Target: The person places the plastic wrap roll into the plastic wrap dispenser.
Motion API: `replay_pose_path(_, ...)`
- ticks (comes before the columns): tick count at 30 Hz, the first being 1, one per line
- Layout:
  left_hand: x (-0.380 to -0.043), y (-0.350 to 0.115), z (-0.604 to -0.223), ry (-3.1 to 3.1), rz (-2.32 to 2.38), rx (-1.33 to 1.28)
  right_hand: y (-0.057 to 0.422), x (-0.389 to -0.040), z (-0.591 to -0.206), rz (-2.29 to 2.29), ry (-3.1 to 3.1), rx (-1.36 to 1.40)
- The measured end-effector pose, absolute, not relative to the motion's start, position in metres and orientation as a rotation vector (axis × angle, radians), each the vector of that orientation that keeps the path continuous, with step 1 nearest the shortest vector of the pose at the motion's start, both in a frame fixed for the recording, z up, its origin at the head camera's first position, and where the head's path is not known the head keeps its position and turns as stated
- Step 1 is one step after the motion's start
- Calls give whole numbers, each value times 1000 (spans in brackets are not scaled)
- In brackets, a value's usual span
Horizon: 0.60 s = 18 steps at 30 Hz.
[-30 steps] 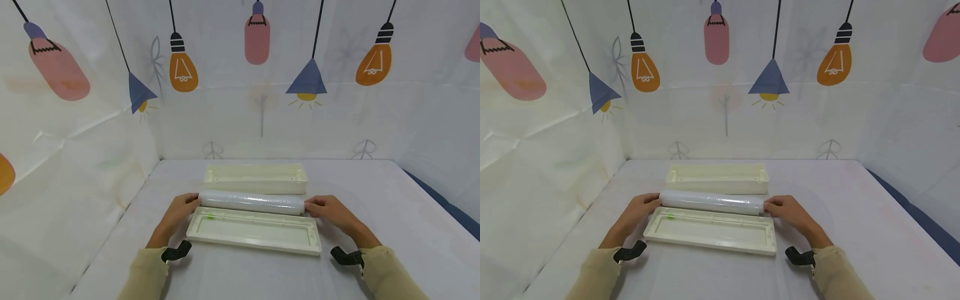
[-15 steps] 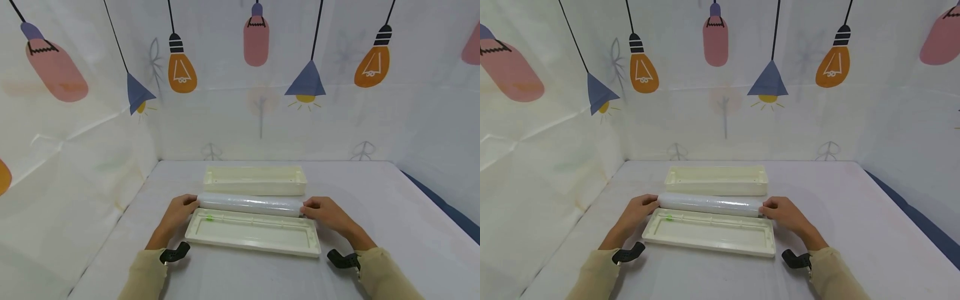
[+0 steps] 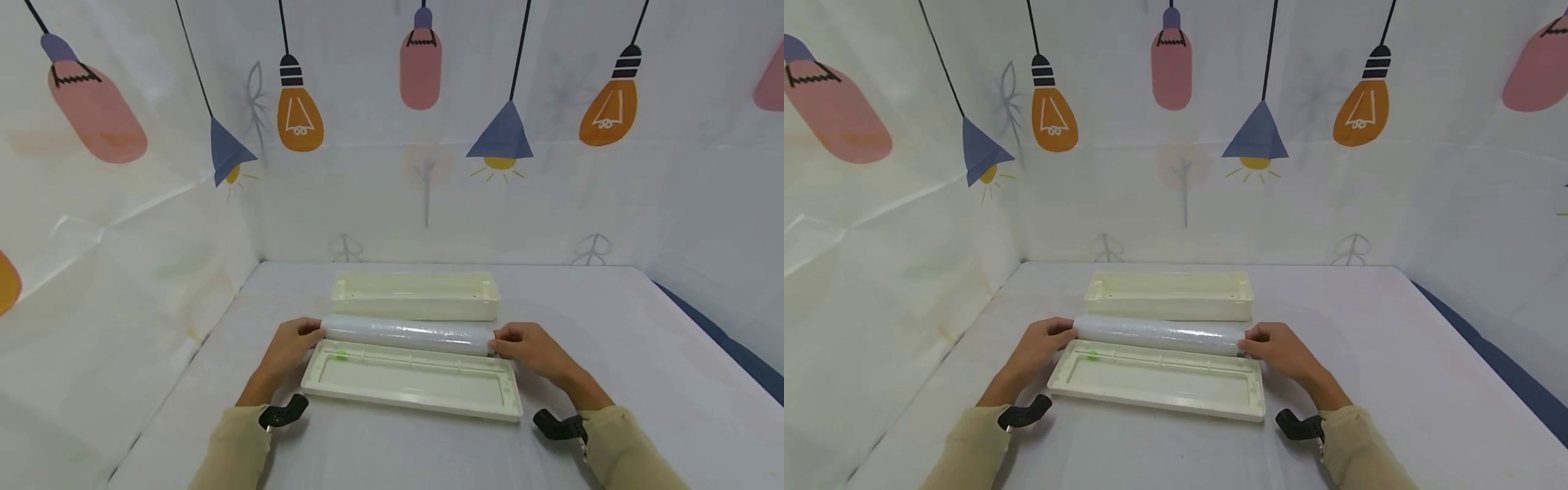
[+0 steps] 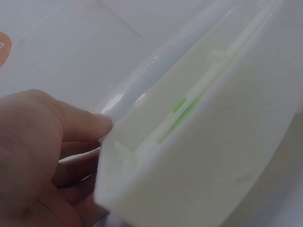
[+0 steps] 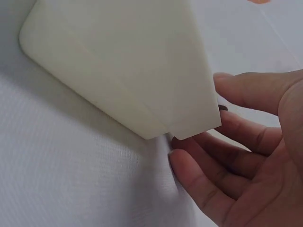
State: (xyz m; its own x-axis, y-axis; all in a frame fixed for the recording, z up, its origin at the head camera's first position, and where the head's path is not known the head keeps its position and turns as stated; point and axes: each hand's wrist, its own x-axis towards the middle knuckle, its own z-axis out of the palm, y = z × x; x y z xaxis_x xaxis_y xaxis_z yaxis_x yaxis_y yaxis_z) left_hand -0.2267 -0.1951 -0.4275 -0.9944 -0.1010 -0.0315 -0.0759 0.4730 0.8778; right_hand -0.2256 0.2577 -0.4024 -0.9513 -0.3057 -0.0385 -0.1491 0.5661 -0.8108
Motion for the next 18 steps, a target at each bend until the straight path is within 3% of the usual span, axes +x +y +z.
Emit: replay_pose_path(18,-227,-204,-428,-2636,-1604,56,256,-227,-406,-1421,2653,-337)
